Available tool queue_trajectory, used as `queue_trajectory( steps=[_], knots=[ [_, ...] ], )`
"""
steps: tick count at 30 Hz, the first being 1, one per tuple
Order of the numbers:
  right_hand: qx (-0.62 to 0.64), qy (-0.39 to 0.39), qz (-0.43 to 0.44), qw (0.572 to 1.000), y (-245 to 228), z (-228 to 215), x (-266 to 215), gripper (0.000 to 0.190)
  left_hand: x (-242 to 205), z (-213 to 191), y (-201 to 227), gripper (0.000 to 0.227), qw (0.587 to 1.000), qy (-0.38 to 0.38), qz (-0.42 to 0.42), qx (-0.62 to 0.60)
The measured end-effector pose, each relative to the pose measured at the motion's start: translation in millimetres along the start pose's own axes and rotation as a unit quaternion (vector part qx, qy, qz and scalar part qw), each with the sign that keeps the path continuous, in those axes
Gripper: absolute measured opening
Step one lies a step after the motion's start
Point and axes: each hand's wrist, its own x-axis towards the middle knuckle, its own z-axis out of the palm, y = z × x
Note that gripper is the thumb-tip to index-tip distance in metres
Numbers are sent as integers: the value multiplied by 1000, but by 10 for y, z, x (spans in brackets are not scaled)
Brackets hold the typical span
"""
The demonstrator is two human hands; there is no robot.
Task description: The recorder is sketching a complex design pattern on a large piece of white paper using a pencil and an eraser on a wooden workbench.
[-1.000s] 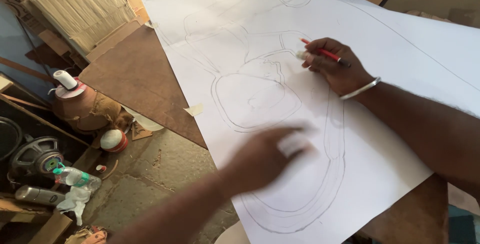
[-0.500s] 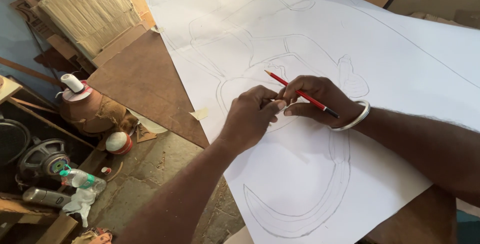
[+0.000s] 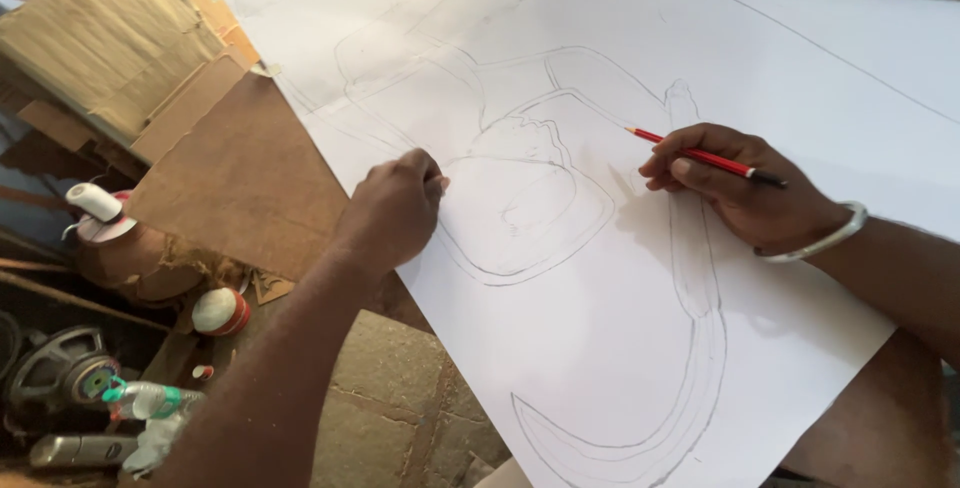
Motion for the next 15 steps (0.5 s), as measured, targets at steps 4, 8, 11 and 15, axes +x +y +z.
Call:
queue_trajectory(
  steps=[4,8,11,15],
  knots=[
    [90,-7,2,996,232,-77,-39,31,326,-49,67,30,999,-42,-3,-21],
    [193,-14,-23,981,303,-137,-1,40,819,74,-13,25,998,-20,59,-13],
    [215,-11,-17,976,304,-144,3,39,1222,244,-68,24,990,-6,141,32],
    [170,57,24,983,306,-116,-46,29,1507,353,123,24,977,-23,187,97]
  ],
)
